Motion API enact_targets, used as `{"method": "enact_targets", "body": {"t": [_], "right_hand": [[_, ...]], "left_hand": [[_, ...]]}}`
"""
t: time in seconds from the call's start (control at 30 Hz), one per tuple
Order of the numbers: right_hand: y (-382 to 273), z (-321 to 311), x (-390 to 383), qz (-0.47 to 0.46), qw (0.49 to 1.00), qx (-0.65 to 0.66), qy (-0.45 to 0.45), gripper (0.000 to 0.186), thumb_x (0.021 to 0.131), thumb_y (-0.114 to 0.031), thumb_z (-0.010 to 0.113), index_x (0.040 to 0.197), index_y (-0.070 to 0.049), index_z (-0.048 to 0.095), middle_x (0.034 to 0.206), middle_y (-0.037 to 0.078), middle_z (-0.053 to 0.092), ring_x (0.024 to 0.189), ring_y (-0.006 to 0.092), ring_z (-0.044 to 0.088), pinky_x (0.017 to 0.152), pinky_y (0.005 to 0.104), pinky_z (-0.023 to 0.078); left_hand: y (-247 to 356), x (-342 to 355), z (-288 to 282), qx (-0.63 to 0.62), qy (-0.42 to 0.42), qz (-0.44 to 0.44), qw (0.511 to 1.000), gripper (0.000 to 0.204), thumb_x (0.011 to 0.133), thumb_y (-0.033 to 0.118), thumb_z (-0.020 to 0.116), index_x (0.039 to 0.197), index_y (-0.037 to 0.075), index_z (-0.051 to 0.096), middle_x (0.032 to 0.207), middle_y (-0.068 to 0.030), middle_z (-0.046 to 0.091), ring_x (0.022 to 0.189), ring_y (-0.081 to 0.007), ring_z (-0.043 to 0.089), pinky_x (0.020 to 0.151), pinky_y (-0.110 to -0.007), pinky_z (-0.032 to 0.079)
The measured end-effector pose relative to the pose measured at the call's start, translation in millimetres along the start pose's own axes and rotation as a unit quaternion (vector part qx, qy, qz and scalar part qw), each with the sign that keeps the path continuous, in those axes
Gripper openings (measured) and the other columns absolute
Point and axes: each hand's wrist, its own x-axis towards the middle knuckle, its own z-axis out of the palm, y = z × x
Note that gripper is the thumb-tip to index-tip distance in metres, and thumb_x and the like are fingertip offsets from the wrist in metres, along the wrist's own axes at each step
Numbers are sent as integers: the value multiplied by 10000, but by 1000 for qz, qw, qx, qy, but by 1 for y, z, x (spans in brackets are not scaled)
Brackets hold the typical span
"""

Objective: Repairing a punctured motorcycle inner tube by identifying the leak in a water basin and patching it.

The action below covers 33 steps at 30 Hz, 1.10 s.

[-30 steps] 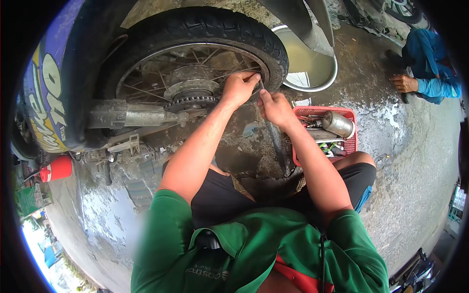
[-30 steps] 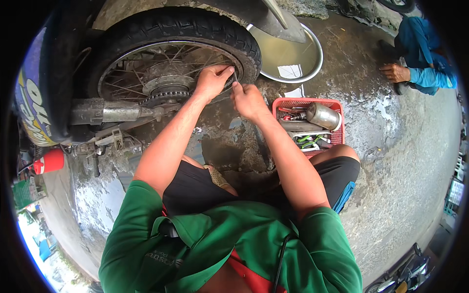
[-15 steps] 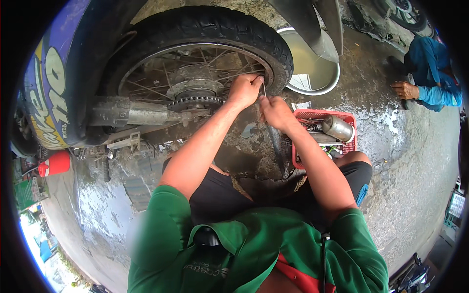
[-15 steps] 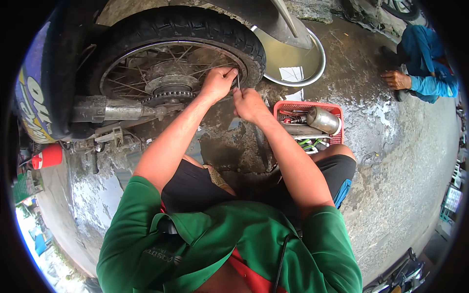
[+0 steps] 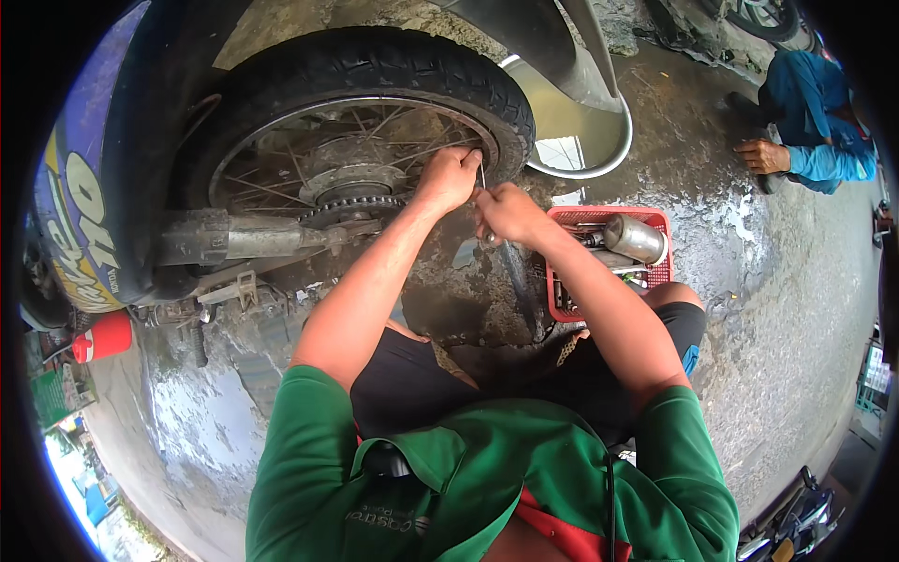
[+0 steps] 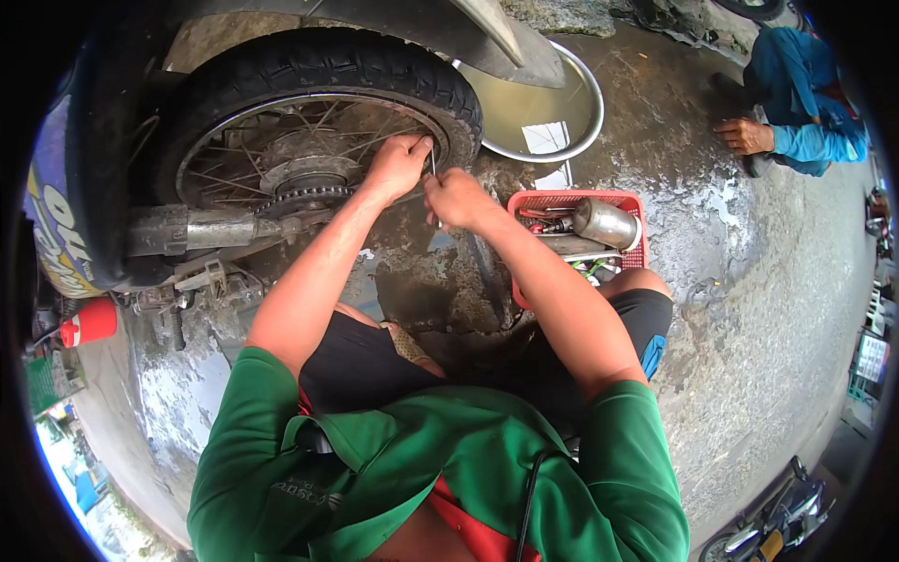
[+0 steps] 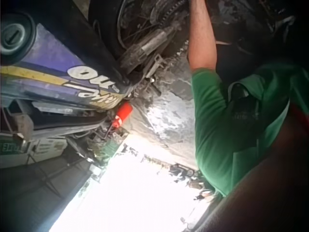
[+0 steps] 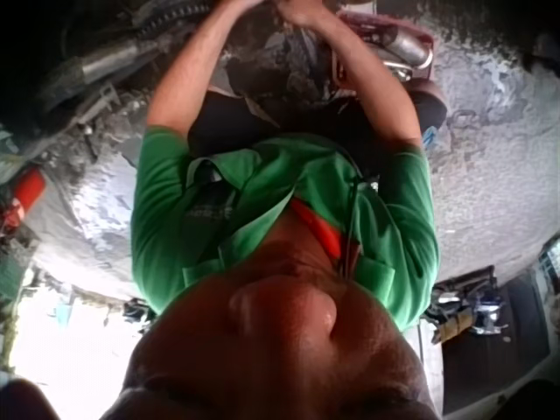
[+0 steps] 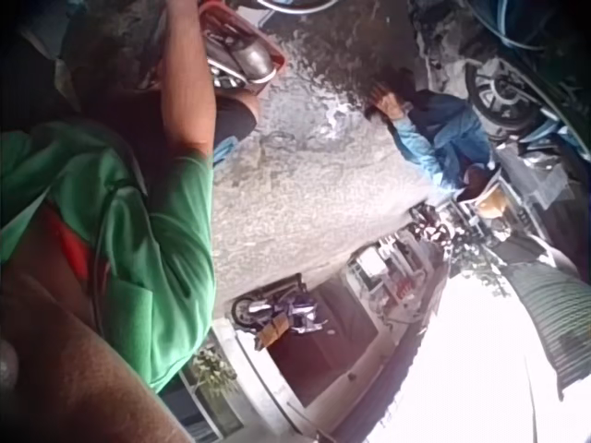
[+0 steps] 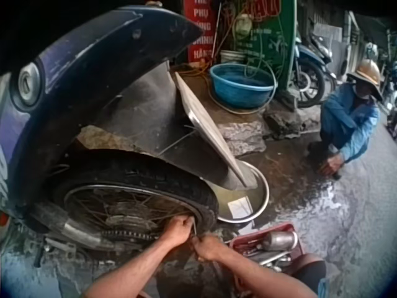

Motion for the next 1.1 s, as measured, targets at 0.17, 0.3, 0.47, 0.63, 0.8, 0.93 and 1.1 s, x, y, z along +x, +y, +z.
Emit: {"method": "enact_targets", "body": {"t": [0.17,0.3,0.47,0.63,0.8,0.93,1.1], "right_hand": [[-3,16,-1,-3,998,59,-24,495,1027,-343,481,870,91,659,774,196,715,645,272,720,703,395,581],[83,32,76,-57,988,34,137,476,1028,-345,484,881,75,651,789,186,718,615,259,711,664,404,577],[38,37,42,-4,998,54,33,470,1028,-362,476,926,61,652,816,185,722,629,263,718,654,409,582],[-5,10,-13,0,992,127,-16,429,1042,-301,456,960,71,652,751,137,697,611,232,696,572,355,570],[34,38,44,-23,995,78,51,440,1033,-320,451,958,62,658,769,175,705,628,251,712,609,373,571],[38,36,60,-49,991,-44,114,469,1027,-324,450,934,91,648,772,203,707,687,280,728,703,406,583],[5,3,-7,-14,1000,1,2,465,1029,-326,452,971,91,649,746,198,705,741,300,738,763,425,587]], "left_hand": [[0,-10,-7,-93,20,-67,993,301,959,217,665,1101,-44,709,918,-145,749,795,-142,672,737,-320,527],[13,4,27,-159,36,-5,987,323,943,215,693,1123,-53,709,938,-110,754,805,-132,671,745,-299,532],[-5,-7,4,-140,32,-25,989,346,937,221,709,1150,-52,702,984,-100,749,856,-127,667,775,-289,528],[5,-6,-11,-165,-19,-98,981,357,929,210,721,1180,-42,694,1055,-106,744,920,-129,664,812,-283,520],[9,-3,1,-211,-17,-70,975,376,942,238,707,1203,-33,689,1104,-113,738,946,-129,652,835,-280,511],[3,0,3,-177,-5,-19,984,376,949,235,698,1216,-30,684,1105,-113,738,939,-136,658,840,-286,513],[11,-9,-11,-122,-18,-60,991,361,941,185,705,1218,-43,675,1099,-119,738,950,-150,673,850,-291,522]]}}
